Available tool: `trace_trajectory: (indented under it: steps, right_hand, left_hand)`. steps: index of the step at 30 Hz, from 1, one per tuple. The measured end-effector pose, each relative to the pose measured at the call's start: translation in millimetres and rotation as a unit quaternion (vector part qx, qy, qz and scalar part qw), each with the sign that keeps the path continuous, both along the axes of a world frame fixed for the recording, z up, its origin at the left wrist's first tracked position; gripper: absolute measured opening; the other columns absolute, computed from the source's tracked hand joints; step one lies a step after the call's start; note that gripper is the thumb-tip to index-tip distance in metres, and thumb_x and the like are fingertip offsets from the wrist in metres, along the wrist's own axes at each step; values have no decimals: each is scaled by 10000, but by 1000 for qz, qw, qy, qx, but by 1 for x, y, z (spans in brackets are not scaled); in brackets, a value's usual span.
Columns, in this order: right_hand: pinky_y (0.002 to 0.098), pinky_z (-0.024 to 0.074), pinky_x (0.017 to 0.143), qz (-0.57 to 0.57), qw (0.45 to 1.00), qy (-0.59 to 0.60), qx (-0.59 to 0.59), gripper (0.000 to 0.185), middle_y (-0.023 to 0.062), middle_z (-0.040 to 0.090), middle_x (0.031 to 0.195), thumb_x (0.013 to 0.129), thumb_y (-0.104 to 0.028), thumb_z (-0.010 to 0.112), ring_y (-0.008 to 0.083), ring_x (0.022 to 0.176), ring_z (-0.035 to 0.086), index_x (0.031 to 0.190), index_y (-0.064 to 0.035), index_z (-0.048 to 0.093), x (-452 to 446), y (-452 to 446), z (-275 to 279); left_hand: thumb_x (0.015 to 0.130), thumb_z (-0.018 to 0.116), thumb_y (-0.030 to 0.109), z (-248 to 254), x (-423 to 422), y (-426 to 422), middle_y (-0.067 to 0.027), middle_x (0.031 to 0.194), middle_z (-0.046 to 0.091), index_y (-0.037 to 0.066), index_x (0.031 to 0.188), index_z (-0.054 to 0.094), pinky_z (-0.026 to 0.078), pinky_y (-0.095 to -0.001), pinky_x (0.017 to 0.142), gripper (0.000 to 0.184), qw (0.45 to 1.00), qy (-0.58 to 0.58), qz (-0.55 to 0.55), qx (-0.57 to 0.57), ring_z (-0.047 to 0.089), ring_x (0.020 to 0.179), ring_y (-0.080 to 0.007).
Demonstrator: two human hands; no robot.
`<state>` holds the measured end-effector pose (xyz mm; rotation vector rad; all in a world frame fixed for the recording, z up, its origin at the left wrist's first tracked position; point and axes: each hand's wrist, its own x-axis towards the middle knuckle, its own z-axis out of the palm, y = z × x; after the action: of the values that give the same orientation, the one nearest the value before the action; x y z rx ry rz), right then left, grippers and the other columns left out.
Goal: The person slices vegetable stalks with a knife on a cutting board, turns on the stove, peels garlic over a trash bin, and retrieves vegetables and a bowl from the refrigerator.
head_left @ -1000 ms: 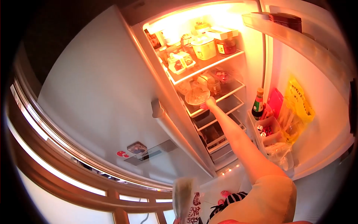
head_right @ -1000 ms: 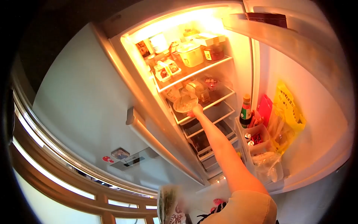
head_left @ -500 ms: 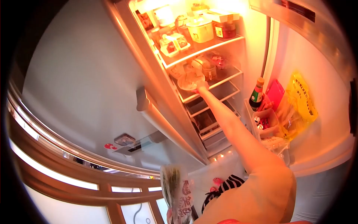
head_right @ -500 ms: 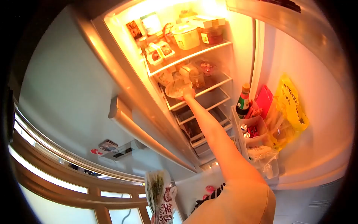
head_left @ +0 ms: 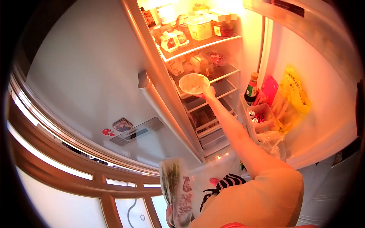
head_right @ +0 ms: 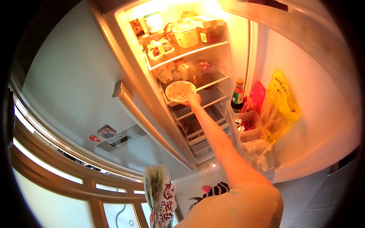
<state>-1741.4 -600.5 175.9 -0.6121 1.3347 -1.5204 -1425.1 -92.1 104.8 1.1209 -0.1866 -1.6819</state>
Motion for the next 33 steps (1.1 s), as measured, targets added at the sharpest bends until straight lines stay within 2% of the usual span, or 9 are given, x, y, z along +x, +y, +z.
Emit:
trace_trajectory:
  steps: [4,9,12,19,21,24,28,31,33]
  right_hand:
    - [285,533,413,-22,999,23,-32,408,238,679,861,962,-219,499,295,602,705,1155,139,538,-9,56,-10]
    - [293,536,409,-62,996,25,-60,341,220,683,876,894,-92,426,282,604,705,1147,108,537,-16,163,-35]
    - [296,525,403,-76,993,16,-85,325,208,681,902,908,-128,450,277,592,701,1148,80,520,-15,259,-36]
    - [267,476,386,7,1000,-26,5,276,100,672,822,958,-231,481,187,579,675,1117,-17,554,-29,486,-85]
    - [238,486,417,36,997,-7,68,262,76,662,791,955,-231,483,133,511,595,1101,-28,563,-45,553,-99]
    - [251,515,444,65,991,-17,116,254,90,662,811,951,-185,462,155,531,621,1120,-17,552,-80,654,-114]
    - [257,520,455,-39,989,49,135,284,126,669,872,938,-169,460,195,568,658,1171,-17,520,-154,770,-134]
    - [239,491,441,-162,975,-16,154,262,119,679,824,938,-205,465,183,567,662,1136,-44,525,-228,833,-146]
    - [265,528,488,-215,967,10,135,280,106,680,813,949,-259,513,180,583,666,1138,-54,532,-286,855,-141]
  left_hand:
    - [821,662,169,5,-2,23,-208,1225,595,-82,1319,451,513,-397,935,596,999,7,16,-43,623,1076,-305]
    - [815,667,167,8,-1,75,-212,1224,596,-84,1316,454,514,-401,935,600,991,33,31,-130,625,1074,-310]
    - [811,670,166,15,-3,101,-215,1224,596,-86,1314,456,514,-403,935,602,984,53,20,-169,626,1072,-314]
    - [783,669,121,42,-12,155,-236,1231,591,-105,1312,448,505,-418,948,616,973,121,-99,-173,625,1079,-335]
    - [731,673,97,46,-21,161,-254,1221,595,-125,1295,456,505,-429,950,643,969,125,-146,-153,633,1058,-355]
    - [685,681,105,47,-47,159,-266,1202,602,-136,1282,460,514,-434,942,681,966,111,-199,-122,640,1037,-374]
    - [702,652,142,80,-127,159,-276,1280,548,-147,1318,420,418,-448,1045,719,941,163,-272,-118,576,1149,-377]
    - [719,621,115,57,-164,140,-268,1297,543,-130,1339,415,430,-425,1033,698,904,146,-385,-113,573,1162,-357]
    - [716,631,60,46,-201,126,-252,1275,557,-141,1339,393,444,-415,999,697,851,187,-488,-53,583,1143,-342]
